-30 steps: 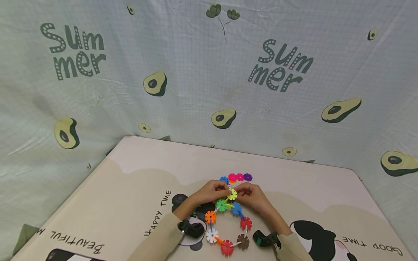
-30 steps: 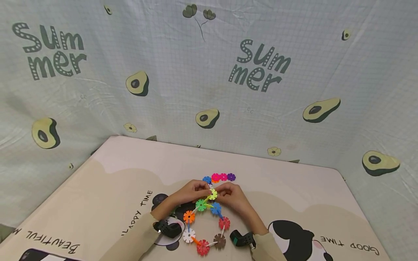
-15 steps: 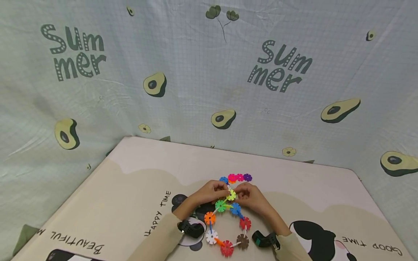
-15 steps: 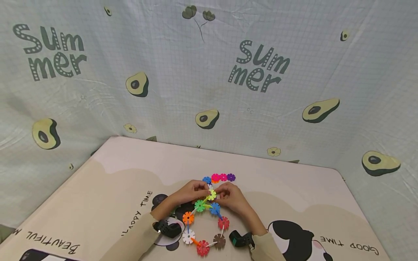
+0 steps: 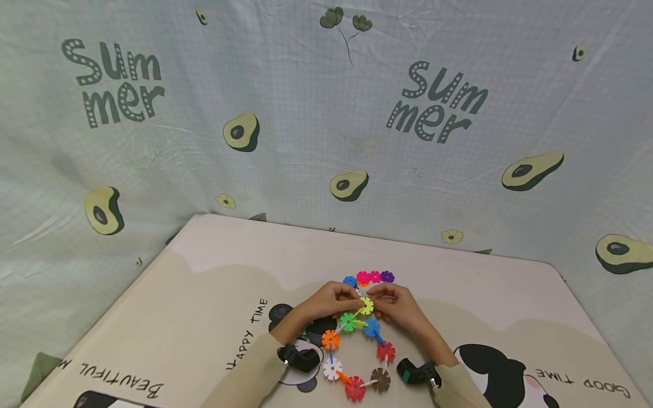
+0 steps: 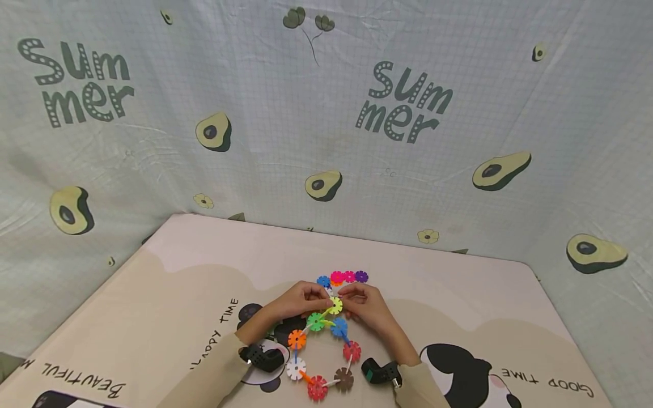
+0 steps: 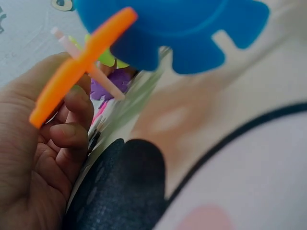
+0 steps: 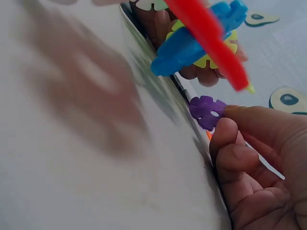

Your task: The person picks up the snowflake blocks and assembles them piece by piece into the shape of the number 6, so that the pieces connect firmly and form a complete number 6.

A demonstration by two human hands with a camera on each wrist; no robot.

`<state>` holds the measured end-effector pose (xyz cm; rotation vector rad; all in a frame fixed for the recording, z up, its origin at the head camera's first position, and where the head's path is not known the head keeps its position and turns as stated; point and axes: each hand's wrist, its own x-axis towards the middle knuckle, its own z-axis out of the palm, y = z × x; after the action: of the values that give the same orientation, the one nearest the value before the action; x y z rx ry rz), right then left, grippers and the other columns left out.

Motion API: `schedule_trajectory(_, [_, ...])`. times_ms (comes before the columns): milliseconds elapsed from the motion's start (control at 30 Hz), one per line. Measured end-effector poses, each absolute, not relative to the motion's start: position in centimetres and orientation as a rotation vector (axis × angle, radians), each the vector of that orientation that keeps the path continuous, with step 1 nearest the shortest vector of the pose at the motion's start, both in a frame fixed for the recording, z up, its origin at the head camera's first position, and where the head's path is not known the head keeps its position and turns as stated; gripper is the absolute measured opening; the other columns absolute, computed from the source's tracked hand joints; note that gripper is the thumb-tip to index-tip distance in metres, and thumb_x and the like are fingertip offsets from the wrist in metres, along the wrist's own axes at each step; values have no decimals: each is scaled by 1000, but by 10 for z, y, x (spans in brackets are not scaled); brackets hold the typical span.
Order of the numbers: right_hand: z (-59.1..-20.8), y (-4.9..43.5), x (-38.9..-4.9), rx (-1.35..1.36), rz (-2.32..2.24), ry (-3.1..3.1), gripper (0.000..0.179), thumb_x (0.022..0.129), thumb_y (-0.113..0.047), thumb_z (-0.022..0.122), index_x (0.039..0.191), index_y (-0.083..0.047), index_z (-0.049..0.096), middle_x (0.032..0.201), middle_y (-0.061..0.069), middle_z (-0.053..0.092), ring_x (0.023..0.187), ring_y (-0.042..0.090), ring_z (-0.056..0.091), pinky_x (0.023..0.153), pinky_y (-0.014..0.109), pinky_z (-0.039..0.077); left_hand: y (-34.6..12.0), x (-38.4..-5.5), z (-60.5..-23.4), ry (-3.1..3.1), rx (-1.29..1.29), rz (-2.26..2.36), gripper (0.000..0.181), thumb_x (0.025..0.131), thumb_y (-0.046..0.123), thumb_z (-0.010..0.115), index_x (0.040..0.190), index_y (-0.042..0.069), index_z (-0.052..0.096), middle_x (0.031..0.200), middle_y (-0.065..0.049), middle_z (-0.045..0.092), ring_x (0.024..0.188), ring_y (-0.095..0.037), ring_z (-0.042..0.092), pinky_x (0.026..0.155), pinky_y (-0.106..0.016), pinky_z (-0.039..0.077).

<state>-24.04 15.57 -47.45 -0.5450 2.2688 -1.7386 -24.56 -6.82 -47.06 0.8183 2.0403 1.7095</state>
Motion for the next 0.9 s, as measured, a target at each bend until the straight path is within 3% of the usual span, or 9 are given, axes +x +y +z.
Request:
schedule_trajectory(133, [-473,157,-241,-512,-1774,2206,26,95,-8,61,112,12,61,74,7,63,57,10,55,53,20,44,-69,-246,-471,2046,818,1698,17,95,6,61,98,-10,67,63,4,54,45,-7,38,46,-20,35])
schedule_trajectory(400, [-475,162,-241,-422,-1846,2179,33,96,-15,63,116,10,62,79,6,65,63,9,57,57,20,47,-69,-247,-475,2060,792,1698,17,95,5,60,97,-11,66,64,6,53,45,-7,38,46,-19,34])
schedule_trajectory(633, [-477,165,-242,-315,-1900,2174,34,97,-14,61,121,10,59,86,7,67,66,10,60,61,20,50,-68,-249,-477,2117,757,1669,18,95,7,60,97,-10,67,62,4,51,44,-7,39,45,-19,36])
schedule_trajectory(900, [-476,166,-243,-314,-2015,2059,24,97,-4,57,114,12,56,87,5,64,69,11,61,62,20,50,-67,-247,-473,2150,687,1675,20,95,14,63,95,-6,68,64,4,55,43,-5,39,45,-19,37])
